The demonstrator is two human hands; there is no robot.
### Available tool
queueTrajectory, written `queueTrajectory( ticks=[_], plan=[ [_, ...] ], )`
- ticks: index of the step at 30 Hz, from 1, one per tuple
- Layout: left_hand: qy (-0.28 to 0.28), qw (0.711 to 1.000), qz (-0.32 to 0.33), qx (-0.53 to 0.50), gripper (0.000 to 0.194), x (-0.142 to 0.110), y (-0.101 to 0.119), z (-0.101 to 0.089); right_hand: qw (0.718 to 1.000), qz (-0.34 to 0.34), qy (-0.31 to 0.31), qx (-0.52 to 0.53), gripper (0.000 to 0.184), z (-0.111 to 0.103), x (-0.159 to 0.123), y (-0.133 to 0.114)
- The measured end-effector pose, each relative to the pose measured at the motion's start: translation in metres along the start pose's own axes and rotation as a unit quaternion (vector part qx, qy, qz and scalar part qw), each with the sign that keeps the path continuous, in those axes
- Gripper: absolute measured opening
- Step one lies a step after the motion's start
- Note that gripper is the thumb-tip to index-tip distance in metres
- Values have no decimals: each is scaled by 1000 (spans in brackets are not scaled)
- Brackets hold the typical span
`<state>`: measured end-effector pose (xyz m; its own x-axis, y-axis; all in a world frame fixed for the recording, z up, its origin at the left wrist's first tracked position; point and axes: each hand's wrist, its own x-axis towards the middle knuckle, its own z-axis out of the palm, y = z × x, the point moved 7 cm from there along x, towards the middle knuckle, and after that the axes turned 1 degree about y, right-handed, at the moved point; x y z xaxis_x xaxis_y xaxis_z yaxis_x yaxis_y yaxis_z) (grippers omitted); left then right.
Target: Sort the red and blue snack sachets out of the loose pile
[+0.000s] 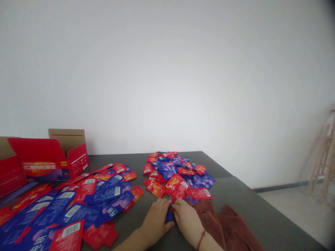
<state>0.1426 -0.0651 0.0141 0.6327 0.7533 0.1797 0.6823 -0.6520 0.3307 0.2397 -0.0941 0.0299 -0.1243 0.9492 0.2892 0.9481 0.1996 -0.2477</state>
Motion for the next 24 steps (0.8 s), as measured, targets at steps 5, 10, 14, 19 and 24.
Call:
queueTrajectory(
  ticks=[5, 10, 14, 19, 24],
  plan=[
    [-57, 996, -62, 33, 67, 20, 5, -3, 999, 38, 14, 3, 30, -13, 4, 17],
    [-69, 992, -97, 47, 65, 8, -21, -17, 999, 49, 16, -8, 29, -13, 4, 24],
    [-33, 985, -131, 108, 75, -15, -55, -34, 999, 43, 1, -19, 27, -6, 3, 21],
    [9, 969, -173, 178, 72, -42, -91, -57, 999, 43, -2, -23, 27, -2, 3, 19],
    [50, 947, -210, 239, 57, -55, -129, -88, 999, 41, -7, -22, 26, -1, 4, 21]
  ],
)
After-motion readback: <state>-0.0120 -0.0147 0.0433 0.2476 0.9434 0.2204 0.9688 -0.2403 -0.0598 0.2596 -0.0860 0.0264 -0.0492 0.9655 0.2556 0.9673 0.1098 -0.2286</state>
